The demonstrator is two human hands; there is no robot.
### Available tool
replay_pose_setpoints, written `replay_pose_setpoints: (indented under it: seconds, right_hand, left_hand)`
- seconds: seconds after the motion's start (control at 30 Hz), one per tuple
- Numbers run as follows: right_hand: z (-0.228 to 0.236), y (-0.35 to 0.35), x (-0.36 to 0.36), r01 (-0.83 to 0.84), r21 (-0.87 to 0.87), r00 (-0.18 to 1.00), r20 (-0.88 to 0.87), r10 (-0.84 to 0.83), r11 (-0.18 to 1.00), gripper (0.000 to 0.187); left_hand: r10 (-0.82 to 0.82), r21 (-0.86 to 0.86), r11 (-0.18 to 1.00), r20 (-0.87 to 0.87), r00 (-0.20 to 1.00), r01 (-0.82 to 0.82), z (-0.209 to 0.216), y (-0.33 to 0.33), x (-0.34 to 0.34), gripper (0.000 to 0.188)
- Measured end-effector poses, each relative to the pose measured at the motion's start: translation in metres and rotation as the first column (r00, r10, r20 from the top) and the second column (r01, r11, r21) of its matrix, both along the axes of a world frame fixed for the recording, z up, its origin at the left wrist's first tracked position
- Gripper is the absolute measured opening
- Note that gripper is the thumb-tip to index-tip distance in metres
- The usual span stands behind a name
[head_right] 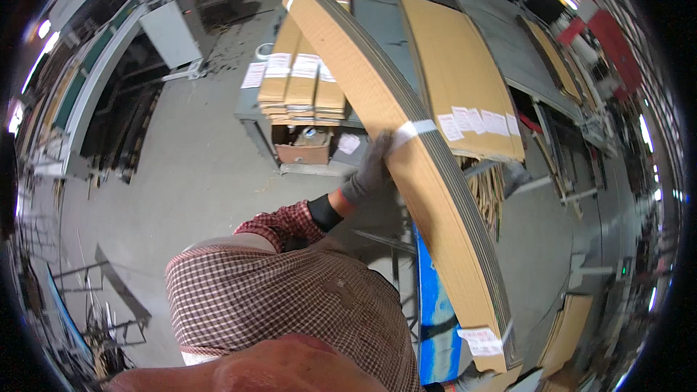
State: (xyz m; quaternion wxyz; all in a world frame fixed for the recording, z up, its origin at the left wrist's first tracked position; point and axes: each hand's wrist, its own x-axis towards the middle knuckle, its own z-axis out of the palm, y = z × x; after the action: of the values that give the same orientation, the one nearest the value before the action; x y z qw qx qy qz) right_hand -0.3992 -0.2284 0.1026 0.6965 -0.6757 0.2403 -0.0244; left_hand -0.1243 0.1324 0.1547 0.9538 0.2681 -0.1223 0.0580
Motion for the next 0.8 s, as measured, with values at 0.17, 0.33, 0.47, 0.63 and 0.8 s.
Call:
replay_pose_setpoints:
  seconds: [0.17,0.33,0.47,0.63,0.8]
  right_hand:
    - [-0.022,-0.012,-0.056,0.181,0.045,0.98,-0.095,-0.176,0.982,0.046]
    - [-0.02,-0.019,-0.066,0.244,0.082,0.965,-0.125,-0.233,0.966,0.048]
    - [0.01,0.049,0.009,0.267,0.409,0.96,-0.189,-0.205,0.873,0.056]
    - [-0.045,0.109,0.143,-0.431,-0.138,0.901,-0.126,0.416,0.892,0.044]
    - [-0.083,0.185,0.268,-0.016,0.742,0.944,-0.21,0.255,0.671,0.046]
  left_hand:
    - [0.262,0.186,0.952,-0.098,0.96,-0.241,-0.008,-0.033,0.084,0.064]
    - [0.305,0.284,0.932,-0.271,0.913,-0.227,-0.055,-0.032,0.147,0.064]
    - [0.39,0.457,0.852,-0.228,0.892,-0.255,-0.124,0.009,0.207,0.048]
    - [0.371,0.877,0.479,-0.174,0.912,-0.028,-0.261,0.09,0.166,0.033]
    - [0.222,0.874,0.258,-0.468,0.855,0.412,-0.229,0.141,-0.034,0.044]
